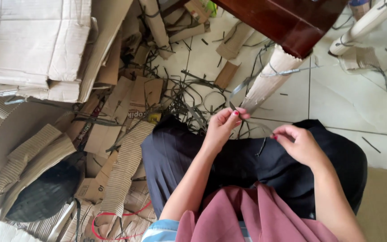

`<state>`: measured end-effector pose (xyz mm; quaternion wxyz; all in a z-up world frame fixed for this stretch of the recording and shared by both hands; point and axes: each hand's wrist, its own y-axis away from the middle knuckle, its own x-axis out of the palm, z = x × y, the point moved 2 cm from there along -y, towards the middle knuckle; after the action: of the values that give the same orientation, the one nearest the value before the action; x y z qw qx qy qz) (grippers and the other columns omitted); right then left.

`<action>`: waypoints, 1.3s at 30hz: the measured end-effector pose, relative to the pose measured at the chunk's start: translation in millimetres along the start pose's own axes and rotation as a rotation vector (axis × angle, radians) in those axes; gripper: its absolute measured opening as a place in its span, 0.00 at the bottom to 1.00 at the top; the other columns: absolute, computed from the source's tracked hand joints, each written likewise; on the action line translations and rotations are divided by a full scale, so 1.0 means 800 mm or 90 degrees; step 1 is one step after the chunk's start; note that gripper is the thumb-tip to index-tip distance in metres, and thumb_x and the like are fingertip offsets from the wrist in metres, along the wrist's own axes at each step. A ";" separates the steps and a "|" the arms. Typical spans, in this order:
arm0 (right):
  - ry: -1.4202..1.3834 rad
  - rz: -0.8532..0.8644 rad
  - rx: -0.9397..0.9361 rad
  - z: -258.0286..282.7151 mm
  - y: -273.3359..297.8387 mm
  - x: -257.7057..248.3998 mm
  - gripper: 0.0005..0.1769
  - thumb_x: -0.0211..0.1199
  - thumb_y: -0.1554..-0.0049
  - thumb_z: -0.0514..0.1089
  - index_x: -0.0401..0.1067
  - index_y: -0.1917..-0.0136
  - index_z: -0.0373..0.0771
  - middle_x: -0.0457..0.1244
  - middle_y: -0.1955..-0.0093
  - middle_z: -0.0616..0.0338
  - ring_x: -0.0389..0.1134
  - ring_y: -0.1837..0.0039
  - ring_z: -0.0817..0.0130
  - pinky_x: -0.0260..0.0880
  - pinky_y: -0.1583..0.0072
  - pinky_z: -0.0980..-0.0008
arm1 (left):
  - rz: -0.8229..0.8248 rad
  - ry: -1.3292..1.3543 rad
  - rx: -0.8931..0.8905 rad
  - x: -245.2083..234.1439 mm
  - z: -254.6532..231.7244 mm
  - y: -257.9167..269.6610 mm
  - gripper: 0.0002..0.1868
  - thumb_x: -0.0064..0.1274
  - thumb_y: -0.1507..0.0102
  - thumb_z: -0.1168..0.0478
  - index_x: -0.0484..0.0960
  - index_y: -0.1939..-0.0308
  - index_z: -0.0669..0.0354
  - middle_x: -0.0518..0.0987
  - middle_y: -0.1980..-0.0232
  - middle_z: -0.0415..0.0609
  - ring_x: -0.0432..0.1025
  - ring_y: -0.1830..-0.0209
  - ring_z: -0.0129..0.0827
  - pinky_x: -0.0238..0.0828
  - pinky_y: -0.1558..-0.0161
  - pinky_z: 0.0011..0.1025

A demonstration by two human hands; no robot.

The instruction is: Wrapping wooden chair legs with corrugated cardboard and securing them with plastic ties for protection.

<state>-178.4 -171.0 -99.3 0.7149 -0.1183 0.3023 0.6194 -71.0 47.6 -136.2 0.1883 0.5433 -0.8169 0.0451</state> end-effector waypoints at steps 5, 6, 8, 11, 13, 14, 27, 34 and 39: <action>-0.121 0.096 -0.017 -0.019 -0.032 0.018 0.10 0.61 0.42 0.32 0.80 0.48 0.35 0.72 0.64 0.51 0.66 0.63 0.69 0.71 0.53 0.66 | -0.083 -0.012 0.054 -0.048 -0.036 -0.019 0.11 0.51 0.29 0.56 0.84 0.50 0.57 0.87 0.61 0.49 0.80 0.60 0.22 0.80 0.53 0.22; -0.112 0.121 -0.032 -0.019 -0.037 0.027 0.11 0.61 0.42 0.31 0.81 0.48 0.36 0.71 0.66 0.53 0.65 0.65 0.70 0.70 0.55 0.68 | -0.120 -0.025 0.084 -0.064 -0.043 -0.022 0.11 0.52 0.29 0.55 0.84 0.52 0.57 0.87 0.62 0.50 0.81 0.61 0.23 0.81 0.55 0.23; -0.085 0.121 -0.042 -0.028 -0.057 0.068 0.11 0.62 0.42 0.32 0.81 0.48 0.38 0.72 0.64 0.52 0.68 0.64 0.69 0.71 0.54 0.66 | -0.168 -0.024 0.081 -0.094 -0.053 -0.025 0.11 0.53 0.29 0.55 0.84 0.51 0.57 0.87 0.63 0.50 0.82 0.63 0.24 0.82 0.58 0.23; -0.001 0.098 -0.064 -0.021 -0.082 0.116 0.09 0.65 0.42 0.37 0.81 0.48 0.44 0.73 0.61 0.54 0.73 0.58 0.61 0.73 0.50 0.62 | -0.231 0.001 0.076 -0.131 -0.044 -0.039 0.12 0.53 0.30 0.54 0.84 0.51 0.57 0.87 0.63 0.49 0.83 0.64 0.26 0.83 0.60 0.24; 0.052 0.086 -0.071 -0.008 -0.088 0.141 0.09 0.67 0.43 0.41 0.81 0.48 0.48 0.74 0.59 0.57 0.75 0.52 0.56 0.74 0.47 0.59 | -0.254 0.022 0.066 -0.145 -0.030 -0.044 0.13 0.53 0.29 0.53 0.85 0.51 0.56 0.87 0.61 0.48 0.83 0.63 0.27 0.84 0.60 0.25; 0.038 0.049 -0.063 -0.001 -0.088 0.149 0.08 0.68 0.43 0.44 0.81 0.49 0.51 0.73 0.59 0.61 0.75 0.54 0.62 0.74 0.48 0.64 | -0.258 0.013 0.061 -0.147 -0.025 -0.044 0.12 0.55 0.30 0.53 0.86 0.51 0.55 0.87 0.61 0.45 0.82 0.63 0.22 0.83 0.57 0.23; -0.111 -0.161 -0.234 0.076 -0.076 0.144 0.05 0.70 0.40 0.38 0.82 0.52 0.48 0.72 0.57 0.67 0.72 0.55 0.73 0.72 0.48 0.74 | -0.200 0.019 0.066 -0.131 -0.029 -0.036 0.11 0.62 0.33 0.57 0.88 0.50 0.58 0.87 0.60 0.51 0.79 0.59 0.23 0.80 0.49 0.26; -0.408 -0.121 -0.260 0.125 -0.062 0.152 0.23 0.65 0.43 0.26 0.63 0.36 0.30 0.67 0.42 0.45 0.73 0.45 0.64 0.75 0.43 0.66 | -0.155 -0.021 0.038 -0.063 -0.030 -0.013 0.13 0.65 0.35 0.55 0.89 0.51 0.56 0.87 0.56 0.48 0.75 0.56 0.20 0.77 0.47 0.29; -0.124 -0.306 -0.300 0.101 -0.031 0.093 0.05 0.72 0.42 0.35 0.81 0.51 0.39 0.72 0.56 0.55 0.75 0.52 0.61 0.76 0.50 0.67 | -0.107 0.084 -0.015 -0.019 -0.002 -0.009 0.08 0.60 0.32 0.60 0.87 0.56 0.62 0.87 0.57 0.50 0.78 0.57 0.22 0.78 0.51 0.23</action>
<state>-128.3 -71.8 -83.8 0.8188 -0.2885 0.0446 0.4943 -58.8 58.4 -141.2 0.2509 0.6035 -0.7549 0.0554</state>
